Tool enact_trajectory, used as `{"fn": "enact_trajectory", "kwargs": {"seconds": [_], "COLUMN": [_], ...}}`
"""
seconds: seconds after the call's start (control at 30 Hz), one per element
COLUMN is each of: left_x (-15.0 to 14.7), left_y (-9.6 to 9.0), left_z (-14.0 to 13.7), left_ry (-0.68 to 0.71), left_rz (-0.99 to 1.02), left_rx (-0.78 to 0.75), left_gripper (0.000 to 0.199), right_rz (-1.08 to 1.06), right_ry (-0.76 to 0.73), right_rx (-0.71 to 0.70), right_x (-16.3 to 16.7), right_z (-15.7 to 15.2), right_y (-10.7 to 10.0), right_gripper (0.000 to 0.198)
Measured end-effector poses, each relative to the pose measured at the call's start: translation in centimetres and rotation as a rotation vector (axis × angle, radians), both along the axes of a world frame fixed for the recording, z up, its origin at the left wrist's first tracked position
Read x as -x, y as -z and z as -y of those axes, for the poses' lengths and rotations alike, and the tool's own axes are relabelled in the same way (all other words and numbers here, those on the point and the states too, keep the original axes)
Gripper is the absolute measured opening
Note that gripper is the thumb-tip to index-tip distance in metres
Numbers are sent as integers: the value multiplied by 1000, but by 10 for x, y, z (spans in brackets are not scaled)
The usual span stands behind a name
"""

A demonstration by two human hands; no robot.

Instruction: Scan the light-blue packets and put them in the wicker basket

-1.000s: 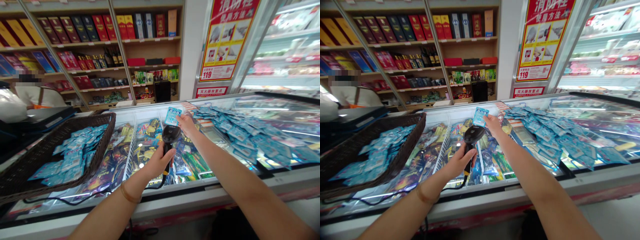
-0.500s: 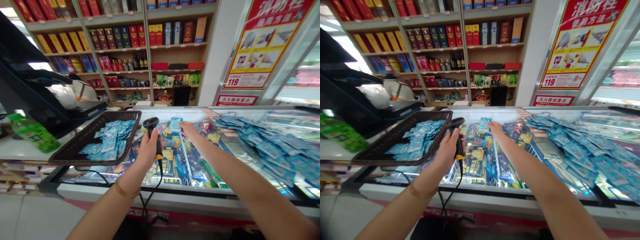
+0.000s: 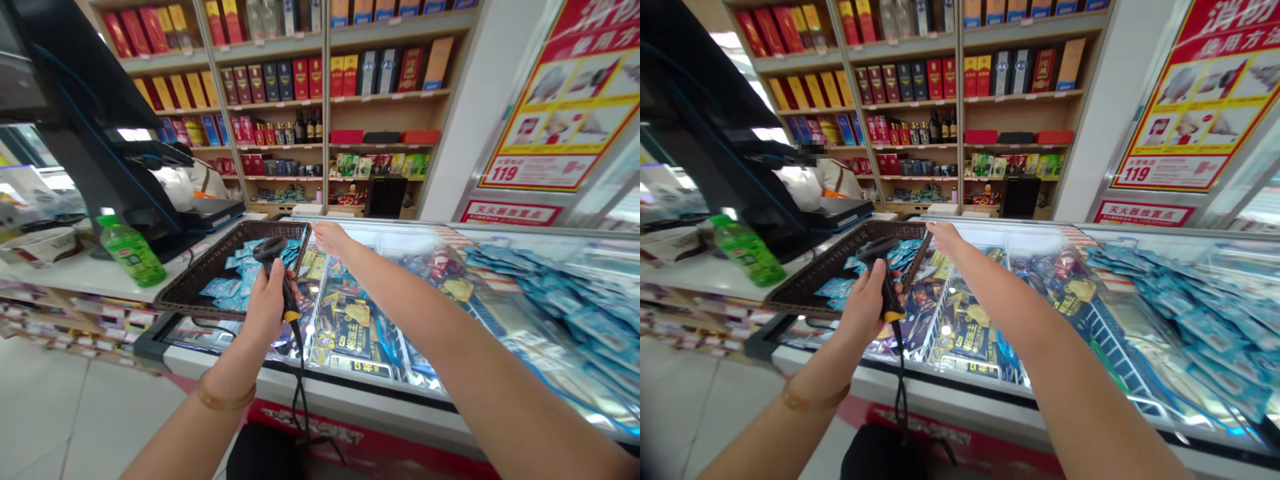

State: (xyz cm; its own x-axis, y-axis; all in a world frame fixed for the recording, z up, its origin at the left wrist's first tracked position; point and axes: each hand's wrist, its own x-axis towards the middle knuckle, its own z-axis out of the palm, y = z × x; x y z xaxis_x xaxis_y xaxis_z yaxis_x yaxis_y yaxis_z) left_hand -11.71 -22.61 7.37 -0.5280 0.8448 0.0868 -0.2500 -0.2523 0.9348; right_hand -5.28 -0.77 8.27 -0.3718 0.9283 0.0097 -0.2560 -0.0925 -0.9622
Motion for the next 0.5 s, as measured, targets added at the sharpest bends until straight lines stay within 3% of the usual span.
{"fn": "enact_trajectory", "kwargs": {"seconds": [0.13, 0.37, 0.5], "left_x": [-27, -100, -140], "left_y": [9, 14, 27], "left_z": [-10, -47, -67], "left_ry": [99, 299, 397], "left_rz": [12, -1, -33], "left_rx": [17, -17, -8], "left_gripper": [51, 49, 49], "right_rz": [162, 498, 664], "right_ry": [160, 381, 522], "right_rx": [-89, -175, -252], "right_x": [-52, -192, -265], "right_z": [-12, -28, -35], "right_y": [31, 78, 95], "right_gripper": [24, 34, 34]}}
